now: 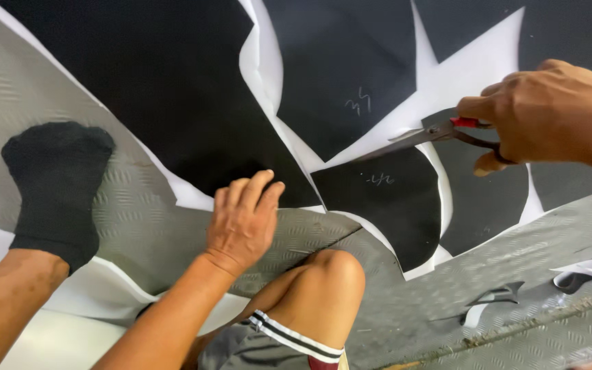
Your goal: The person uses scissors to cut black material laid on a white sheet on the floor. They hold the material with one hand and cut along marked outlines with the other, separating individual pieces and stacking them.
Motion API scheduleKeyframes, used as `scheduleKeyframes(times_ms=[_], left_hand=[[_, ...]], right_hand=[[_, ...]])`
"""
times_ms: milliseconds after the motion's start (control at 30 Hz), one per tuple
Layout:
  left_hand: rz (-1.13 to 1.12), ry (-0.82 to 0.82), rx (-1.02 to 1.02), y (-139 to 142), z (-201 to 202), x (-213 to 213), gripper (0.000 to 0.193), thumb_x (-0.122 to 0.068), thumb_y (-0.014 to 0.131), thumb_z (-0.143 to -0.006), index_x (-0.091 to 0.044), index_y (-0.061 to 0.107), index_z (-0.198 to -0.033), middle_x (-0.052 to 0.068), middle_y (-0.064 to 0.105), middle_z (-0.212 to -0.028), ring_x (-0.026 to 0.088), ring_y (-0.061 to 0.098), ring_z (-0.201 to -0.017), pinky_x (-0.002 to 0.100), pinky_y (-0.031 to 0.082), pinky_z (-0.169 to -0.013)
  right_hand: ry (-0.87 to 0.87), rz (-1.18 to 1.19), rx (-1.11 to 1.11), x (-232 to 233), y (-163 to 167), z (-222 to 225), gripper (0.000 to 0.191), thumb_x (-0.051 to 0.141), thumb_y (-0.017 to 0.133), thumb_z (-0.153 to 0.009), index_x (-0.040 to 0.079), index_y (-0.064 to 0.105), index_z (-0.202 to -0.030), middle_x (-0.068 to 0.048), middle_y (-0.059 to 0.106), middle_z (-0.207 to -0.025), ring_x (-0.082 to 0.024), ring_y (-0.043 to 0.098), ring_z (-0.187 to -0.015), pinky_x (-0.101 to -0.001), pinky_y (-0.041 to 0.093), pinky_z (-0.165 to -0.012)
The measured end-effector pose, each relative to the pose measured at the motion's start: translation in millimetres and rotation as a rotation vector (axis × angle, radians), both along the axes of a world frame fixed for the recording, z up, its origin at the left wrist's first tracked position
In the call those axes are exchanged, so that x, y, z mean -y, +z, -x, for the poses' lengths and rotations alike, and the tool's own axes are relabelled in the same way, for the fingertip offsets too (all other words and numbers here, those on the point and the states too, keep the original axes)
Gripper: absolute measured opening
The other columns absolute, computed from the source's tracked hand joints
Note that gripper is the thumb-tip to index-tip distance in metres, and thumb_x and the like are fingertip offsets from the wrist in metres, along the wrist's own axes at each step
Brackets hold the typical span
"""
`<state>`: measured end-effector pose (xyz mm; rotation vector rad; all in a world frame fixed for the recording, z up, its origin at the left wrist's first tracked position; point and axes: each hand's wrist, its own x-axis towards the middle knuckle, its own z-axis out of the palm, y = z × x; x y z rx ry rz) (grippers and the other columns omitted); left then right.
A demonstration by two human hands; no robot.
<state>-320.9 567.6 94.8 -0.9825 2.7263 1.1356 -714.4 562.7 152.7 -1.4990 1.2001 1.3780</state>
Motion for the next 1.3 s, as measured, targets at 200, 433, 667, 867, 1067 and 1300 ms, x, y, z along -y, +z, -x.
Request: scheduleKeyframes(times_ms=[200,433,667,867,1067,1300], left_hand=[[-0.033,-0.006,0.026,-1,-12,9,0.035,-0.012,0.067,-0.088,-0.009,0.067,-0.123,0.005,0.057,-0.133,0.026,0.055,-0.113,0.043,0.046,-0.092],[0.006,-0.021,0.090,-4,-31,13,0.034,-0.013,0.068,-0.088,-0.010,0.068,-0.121,0.003,0.057,-0.129,0.025,0.054,-0.111,0.042,0.045,-0.091],[0.017,0.036,0.136,0,-39,15,0.029,-0.013,0.070,-0.085,-0.011,0.070,-0.113,0.000,0.058,-0.121,0.025,0.054,-0.105,0.043,0.044,-0.084],[0.001,0.097,0.094,-3,-35,19,0.022,-0.012,0.067,-0.090,-0.011,0.070,-0.111,0.002,0.060,-0.113,0.026,0.056,-0.098,0.043,0.044,-0.082],[-0.307,0.223,0.175,12,-45,-14,0.014,-0.014,0.061,-0.096,-0.011,0.067,-0.109,0.010,0.063,-0.105,0.035,0.063,-0.092,0.047,0.050,-0.080],[-0.777,0.880,0.439,9,25,-116,0.051,-0.045,0.074,-0.087,-0.006,0.058,-0.115,0.005,0.070,-0.087,0.025,0.067,-0.087,0.040,0.052,-0.079]], right_hand=[[0.123,-0.175,-0.065,22,8,-28,0.061,0.063,0.069,-0.086,0.031,0.055,-0.137,0.002,0.078,-0.093,-0.018,0.078,-0.088,-0.0318,0.062,-0.080],[0.070,-0.141,0.136,28,-5,-57,0.076,0.075,0.071,-0.075,0.029,0.055,-0.133,0.005,0.075,-0.093,-0.017,0.072,-0.091,-0.0372,0.055,-0.088],[-0.031,-0.122,0.168,33,-3,-66,0.059,0.057,0.075,-0.080,0.024,0.058,-0.126,-0.003,0.076,-0.088,-0.028,0.074,-0.088,-0.0399,0.058,-0.081],[-0.049,-0.053,0.234,27,1,-78,0.051,0.050,0.074,-0.084,0.020,0.059,-0.122,-0.008,0.075,-0.085,-0.031,0.073,-0.086,-0.0421,0.058,-0.077],[-0.288,0.066,0.266,-2,19,-87,0.044,0.047,0.073,-0.083,0.019,0.063,-0.115,-0.007,0.073,-0.082,-0.032,0.073,-0.079,-0.0446,0.057,-0.072],[-1.245,0.779,-0.027,-188,69,-71,0.053,0.040,0.092,-0.070,0.003,0.062,-0.094,-0.012,0.062,-0.072,-0.028,0.058,-0.066,-0.0386,0.051,-0.063]])
